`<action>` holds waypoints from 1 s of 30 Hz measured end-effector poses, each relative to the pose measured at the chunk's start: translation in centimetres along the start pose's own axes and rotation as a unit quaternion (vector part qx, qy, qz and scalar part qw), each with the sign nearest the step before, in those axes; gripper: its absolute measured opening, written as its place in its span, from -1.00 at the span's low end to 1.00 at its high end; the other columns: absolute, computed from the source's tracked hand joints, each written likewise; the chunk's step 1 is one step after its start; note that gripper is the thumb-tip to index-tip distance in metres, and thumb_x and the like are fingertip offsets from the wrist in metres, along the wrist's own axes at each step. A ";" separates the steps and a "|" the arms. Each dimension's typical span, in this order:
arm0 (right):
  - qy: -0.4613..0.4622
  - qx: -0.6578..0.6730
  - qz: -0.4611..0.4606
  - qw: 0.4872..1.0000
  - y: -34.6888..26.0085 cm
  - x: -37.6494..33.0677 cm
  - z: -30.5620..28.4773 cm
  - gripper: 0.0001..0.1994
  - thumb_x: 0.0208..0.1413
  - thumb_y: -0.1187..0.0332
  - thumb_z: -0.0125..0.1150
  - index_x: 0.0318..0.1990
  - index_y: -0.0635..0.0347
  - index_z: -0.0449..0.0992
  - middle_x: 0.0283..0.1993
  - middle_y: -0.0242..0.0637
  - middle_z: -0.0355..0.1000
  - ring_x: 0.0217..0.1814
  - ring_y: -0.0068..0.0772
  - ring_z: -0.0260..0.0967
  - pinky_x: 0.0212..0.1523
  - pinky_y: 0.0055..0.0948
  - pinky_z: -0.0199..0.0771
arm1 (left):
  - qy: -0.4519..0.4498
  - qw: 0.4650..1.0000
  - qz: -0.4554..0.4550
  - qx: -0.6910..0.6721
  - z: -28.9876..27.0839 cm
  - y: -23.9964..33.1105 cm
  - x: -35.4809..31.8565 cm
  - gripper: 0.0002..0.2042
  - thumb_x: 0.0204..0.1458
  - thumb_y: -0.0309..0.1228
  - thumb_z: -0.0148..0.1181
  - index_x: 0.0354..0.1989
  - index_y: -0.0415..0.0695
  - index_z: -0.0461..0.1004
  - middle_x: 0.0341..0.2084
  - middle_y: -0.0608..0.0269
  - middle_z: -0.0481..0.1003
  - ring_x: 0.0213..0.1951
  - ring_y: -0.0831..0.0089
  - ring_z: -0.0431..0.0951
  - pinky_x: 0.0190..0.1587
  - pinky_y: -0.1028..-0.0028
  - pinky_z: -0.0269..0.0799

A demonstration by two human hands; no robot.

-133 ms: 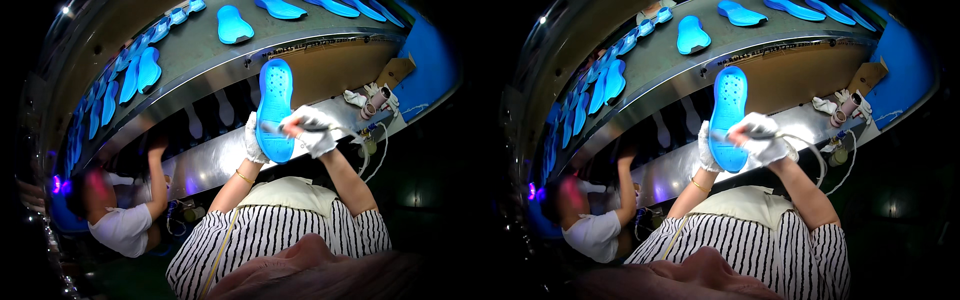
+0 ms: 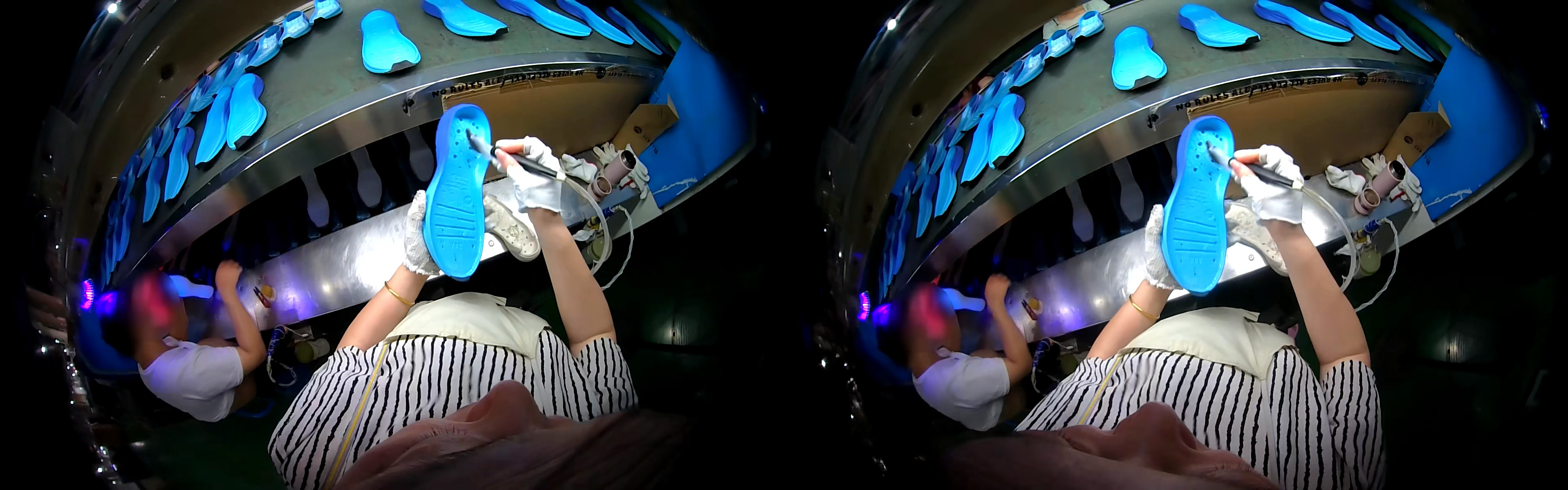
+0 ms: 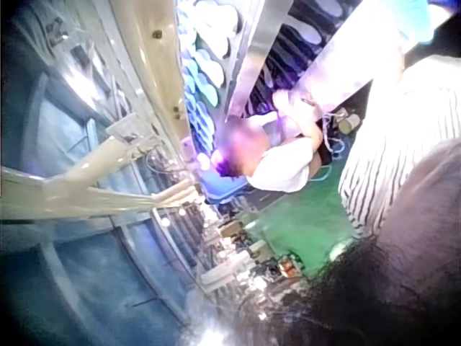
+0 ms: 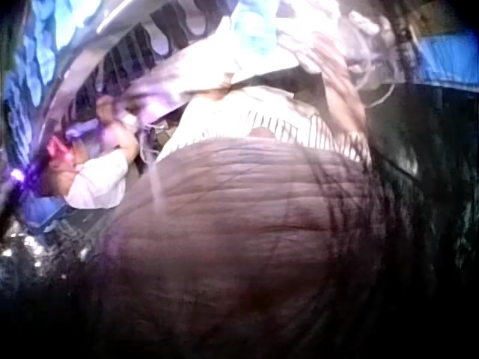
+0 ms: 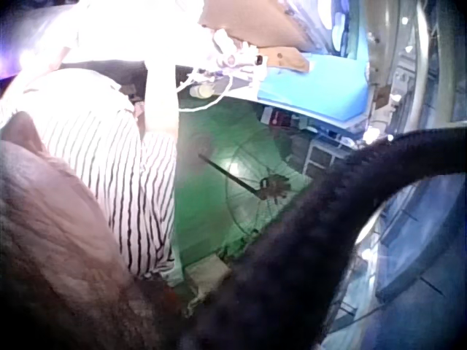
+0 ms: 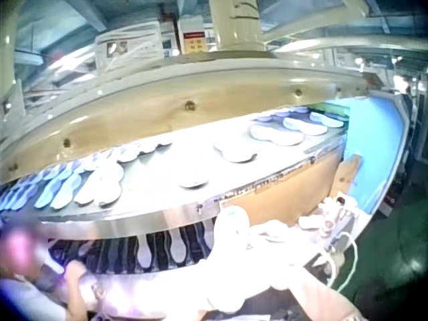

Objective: The person picks up blue shoe soles from a conveyor belt, uses a handheld tool to mark specific points on the sole with liquid, and places the soles onto a workbench.

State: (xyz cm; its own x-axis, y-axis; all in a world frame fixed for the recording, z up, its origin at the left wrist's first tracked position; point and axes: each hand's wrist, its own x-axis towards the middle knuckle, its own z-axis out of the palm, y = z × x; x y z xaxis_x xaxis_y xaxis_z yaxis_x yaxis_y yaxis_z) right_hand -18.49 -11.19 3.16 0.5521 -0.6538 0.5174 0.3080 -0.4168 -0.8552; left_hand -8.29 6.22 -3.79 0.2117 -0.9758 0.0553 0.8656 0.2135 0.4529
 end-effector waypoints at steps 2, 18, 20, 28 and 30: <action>0.034 -0.002 0.015 0.999 0.9 0.0 0.6 -0.92 0.08 0.55 0.33 -0.27 0.24 0.60 -0.33 -0.33 0.56 -0.35 -0.58 0.47 -0.28 -0.61 0.45 | -0.005 1.000 0.003 -0.001 0.0 -0.2 0.0 -0.11 0.15 0.31 -0.15 0.38 -0.27 0.08 0.22 -0.19 0.33 0.15 -0.08 0.46 0.25 0.00 0.34; -0.196 -0.125 -0.167 0.958 -4.7 -2.4 0.2 -0.80 -0.24 0.70 0.28 -0.42 0.22 0.52 -0.22 -0.11 0.49 -0.18 -0.17 0.47 -0.14 -0.37 0.46 | 0.048 0.973 0.106 0.198 2.2 5.8 -1.2 -0.21 0.15 0.21 0.03 0.32 -0.24 0.20 0.05 -0.07 0.48 -0.01 0.15 0.59 0.06 0.20 0.54; -0.196 -0.109 -0.153 0.962 -5.6 -3.2 -0.6 -0.81 -0.24 0.69 0.30 -0.43 0.22 0.52 -0.26 -0.13 0.48 -0.20 -0.21 0.47 -0.14 -0.37 0.44 | -0.041 0.987 0.086 0.133 3.7 8.3 -1.1 -0.21 0.16 0.18 0.06 0.34 -0.25 0.16 0.02 -0.12 0.48 -0.02 0.15 0.59 0.07 0.21 0.53; -0.123 -0.023 -0.085 0.988 -5.0 -3.6 -0.6 -0.84 -0.01 0.71 0.28 -0.35 0.23 0.50 -0.18 -0.21 0.50 -0.21 -0.47 0.45 -0.11 -0.49 0.45 | 0.002 0.969 0.234 -0.081 7.1 22.8 4.8 -0.06 0.12 0.38 -0.28 0.40 -0.26 0.02 0.30 -0.25 0.15 0.28 -0.27 0.19 0.25 -0.29 0.18; -0.135 -0.014 -0.060 0.989 -4.7 -4.4 0.3 -0.86 -0.05 0.68 0.30 -0.39 0.23 0.52 -0.23 -0.23 0.50 -0.24 -0.44 0.45 -0.14 -0.47 0.45 | 0.035 0.960 0.190 -0.205 6.2 24.5 5.2 -0.16 0.13 0.35 -0.28 0.42 -0.02 0.01 0.40 -0.01 0.03 0.38 -0.03 0.06 0.34 -0.33 -0.07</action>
State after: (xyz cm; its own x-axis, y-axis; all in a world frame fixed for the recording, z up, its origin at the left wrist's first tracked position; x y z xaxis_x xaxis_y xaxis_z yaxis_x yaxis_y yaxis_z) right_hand -22.15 -6.12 4.91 0.7003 -0.4080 0.5858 0.3644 -0.5013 -0.7848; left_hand 11.21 6.13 13.14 0.5650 -0.8210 0.0816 0.8225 0.5683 0.0231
